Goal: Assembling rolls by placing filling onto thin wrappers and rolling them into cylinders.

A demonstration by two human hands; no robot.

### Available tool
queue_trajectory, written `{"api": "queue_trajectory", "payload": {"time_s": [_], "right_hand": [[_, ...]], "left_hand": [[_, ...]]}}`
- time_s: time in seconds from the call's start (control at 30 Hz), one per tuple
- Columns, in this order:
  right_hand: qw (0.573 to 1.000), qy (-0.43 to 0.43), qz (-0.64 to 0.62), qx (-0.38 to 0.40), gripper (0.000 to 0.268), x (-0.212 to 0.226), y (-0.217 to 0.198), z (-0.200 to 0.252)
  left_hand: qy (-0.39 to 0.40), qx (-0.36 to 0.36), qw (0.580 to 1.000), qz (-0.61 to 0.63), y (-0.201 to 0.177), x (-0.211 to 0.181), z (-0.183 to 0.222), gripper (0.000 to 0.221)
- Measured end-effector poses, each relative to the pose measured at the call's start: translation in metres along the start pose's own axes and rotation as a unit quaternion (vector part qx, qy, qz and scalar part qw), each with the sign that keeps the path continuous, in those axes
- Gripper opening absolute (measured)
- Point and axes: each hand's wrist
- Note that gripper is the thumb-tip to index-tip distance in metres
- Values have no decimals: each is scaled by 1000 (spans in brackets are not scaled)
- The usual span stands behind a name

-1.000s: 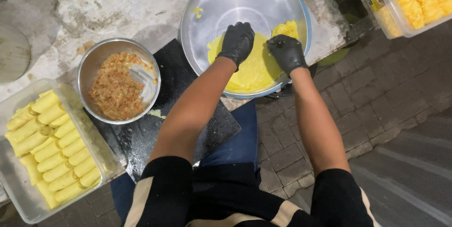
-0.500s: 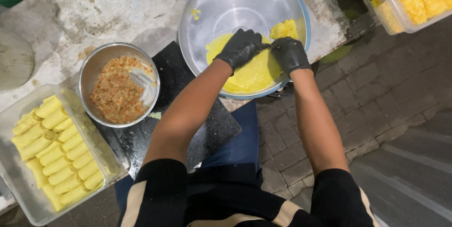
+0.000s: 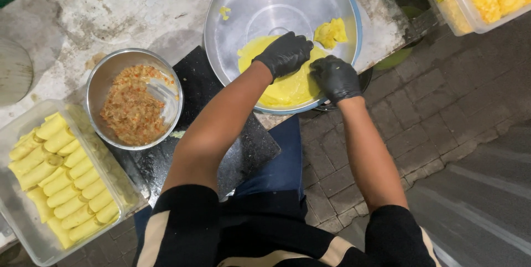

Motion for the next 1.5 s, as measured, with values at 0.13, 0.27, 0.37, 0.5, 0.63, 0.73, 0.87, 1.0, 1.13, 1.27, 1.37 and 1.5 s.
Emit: {"api": "queue_trajectory", "payload": {"time_s": [0.13,0.27,0.37,0.5,0.63,0.73,0.87,1.0,1.13,1.27,1.37,1.5], "right_hand": [[1000,5,-2,-1,24,8,2,5],[999,28,-30,13,28,12,7,3],[998,38,-38,23,23,11,10,-1],[997,59,-24,53,29,16,-2,2],[992,80,-71,74,42,15,-5,-5],[990,61,-88,88,36,14,-11,-7],[983,106,-92,116,36,26,-27,-9],[974,143,-112,137,29,31,-30,-9],[973,139,-120,139,30,30,-30,-9],[971,143,-132,140,30,26,-27,-11],[971,145,-131,139,29,23,-25,-11],[972,139,-128,142,32,26,-32,-7]], "left_hand": [[27,-34,996,-80,42,30,10,37],[58,-37,992,-102,45,42,14,42],[46,-46,994,-86,40,44,16,45],[17,-71,996,-44,13,28,23,39],[4,-94,995,-25,4,19,29,35],[-28,-119,990,-64,-13,1,35,33],[-90,-173,980,30,-75,-52,43,18],[-232,-96,954,163,-70,-69,37,25],[-295,-57,942,147,-85,-92,28,15],[-327,-73,920,205,-114,-108,35,16],[-332,-71,909,241,-118,-105,39,12],[-360,-75,883,291,-99,-91,42,12]]}}
Point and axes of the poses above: each hand's wrist, its own z-axis away from the middle knuckle, its own y-axis out of the palm, x = y × z, and after that the axes turned 12 degrees about y, right-handed
